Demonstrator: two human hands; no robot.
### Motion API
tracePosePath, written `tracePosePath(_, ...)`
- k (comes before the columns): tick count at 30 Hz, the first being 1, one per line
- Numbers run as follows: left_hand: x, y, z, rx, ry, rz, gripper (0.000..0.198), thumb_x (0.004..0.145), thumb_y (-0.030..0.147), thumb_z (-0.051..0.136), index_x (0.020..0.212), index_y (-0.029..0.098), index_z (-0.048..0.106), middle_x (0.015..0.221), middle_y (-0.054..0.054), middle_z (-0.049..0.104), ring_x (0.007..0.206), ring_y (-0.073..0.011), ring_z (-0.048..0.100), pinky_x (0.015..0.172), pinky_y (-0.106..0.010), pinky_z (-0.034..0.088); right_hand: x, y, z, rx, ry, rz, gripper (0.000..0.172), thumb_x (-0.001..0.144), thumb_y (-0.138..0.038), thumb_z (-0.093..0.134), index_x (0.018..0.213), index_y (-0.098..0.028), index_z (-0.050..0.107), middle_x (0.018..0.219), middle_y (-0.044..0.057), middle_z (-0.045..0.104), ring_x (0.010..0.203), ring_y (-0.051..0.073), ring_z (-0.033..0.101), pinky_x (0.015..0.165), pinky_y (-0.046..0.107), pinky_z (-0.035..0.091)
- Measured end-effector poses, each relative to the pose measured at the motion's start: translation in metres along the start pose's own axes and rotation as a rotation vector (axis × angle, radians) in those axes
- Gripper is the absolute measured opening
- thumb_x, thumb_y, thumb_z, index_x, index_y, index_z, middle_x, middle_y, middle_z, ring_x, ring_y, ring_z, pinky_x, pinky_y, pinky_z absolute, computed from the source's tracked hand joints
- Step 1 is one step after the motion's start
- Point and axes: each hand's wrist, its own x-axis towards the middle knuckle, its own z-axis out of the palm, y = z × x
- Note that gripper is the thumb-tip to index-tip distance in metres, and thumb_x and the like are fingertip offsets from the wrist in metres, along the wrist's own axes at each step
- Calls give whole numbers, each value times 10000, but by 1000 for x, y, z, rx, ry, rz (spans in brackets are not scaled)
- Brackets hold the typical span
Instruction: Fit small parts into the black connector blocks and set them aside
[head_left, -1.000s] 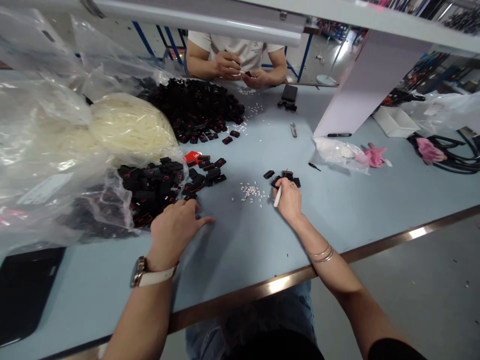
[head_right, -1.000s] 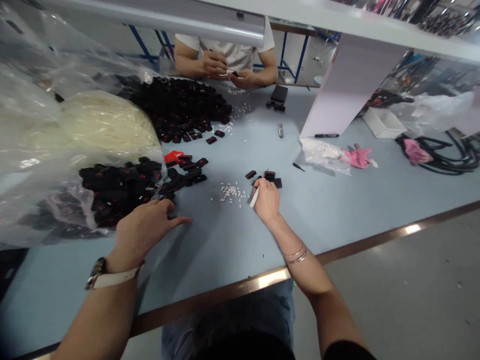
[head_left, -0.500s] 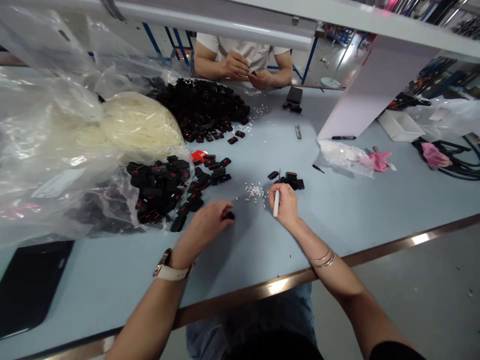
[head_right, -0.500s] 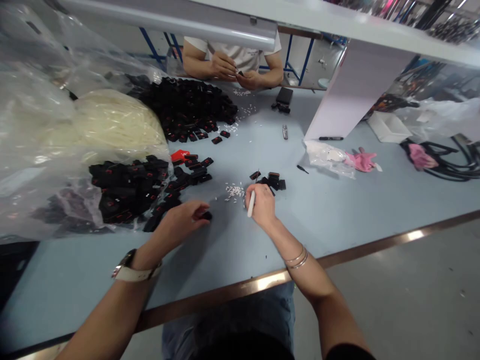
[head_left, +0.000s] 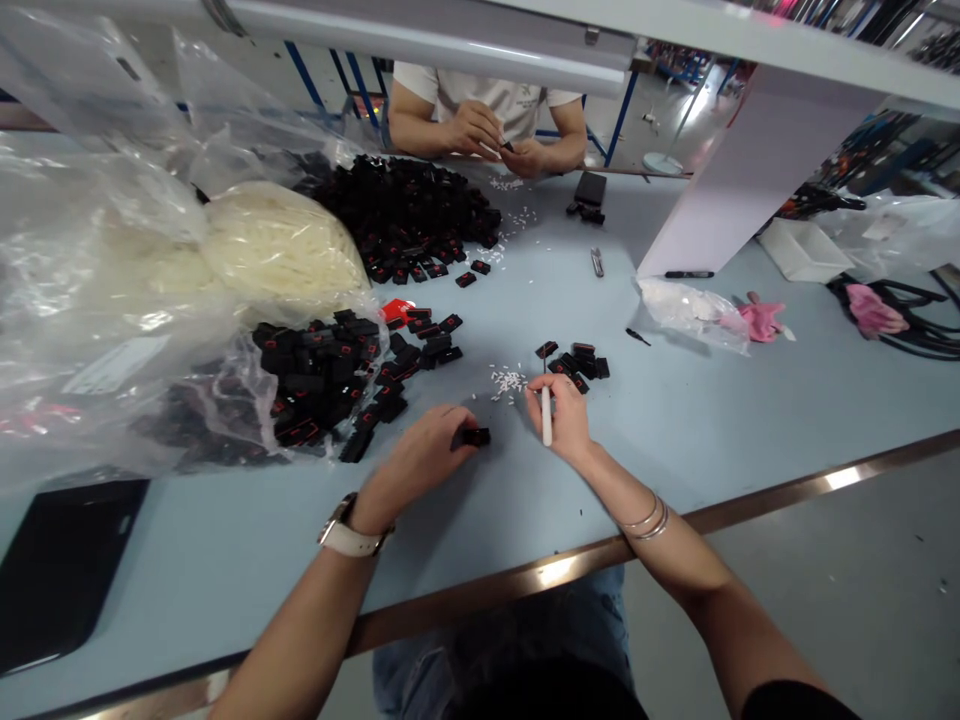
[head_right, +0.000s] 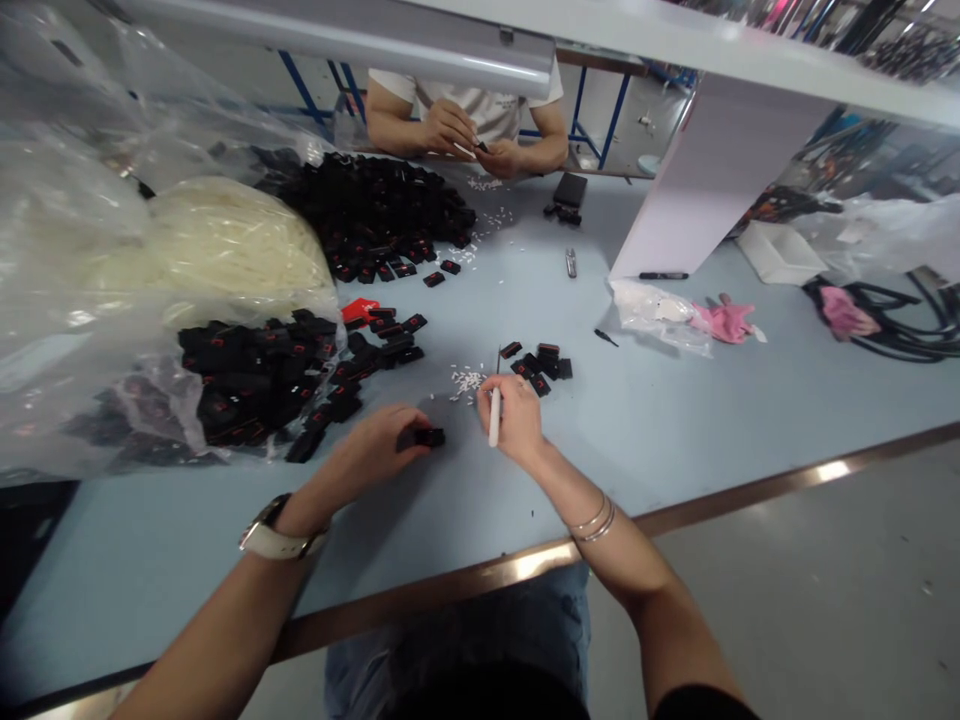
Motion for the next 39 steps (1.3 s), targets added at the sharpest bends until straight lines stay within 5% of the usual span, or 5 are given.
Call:
tracePosePath(12,4,15,1,-257,176,-6,231,805,231,520,981,225,670,970,-46,642,685,-132,581,643,-257,487,-8,-7,0,171,-289,-148,110,819,-317,586,840,-217,545,864,57,691,775,166,653,735,297,513)
tracePosePath(19,6,23,4,-500,61,-70,317,780,288,549,1059,184,659,936,-62,716,769,-202,660,717,-322,545,-11,-5,5,124,-294,-82,90,821,-298,600,831,-223,550,845,47,690,709,160,645,697,288,512)
tracePosePath(24,9,19,12,-502,112,-128,286,759,293,546,998,196,671,935,-58,728,788,-219,681,749,-340,544,-10,-9,2,135,-265,3,125,845,-347,575,867,-224,577,841,41,689,726,161,644,718,288,508)
tracePosePath(31,10,12,22,-579,223,-184,192,737,332,582,846,181,632,929,-81,729,824,-220,688,797,-381,553,-15,-14,-8,373,-124,0,607,901,-654,237,776,-205,625,535,12,538,485,145,512,515,283,435)
tracePosePath(39,11,10,25,-631,225,-226,159,698,336,628,754,188,611,960,-69,736,851,-220,694,830,-367,557,-23,-18,-2,534,-181,53,518,922,-595,283,729,-205,563,498,-18,503,442,112,484,450,255,405)
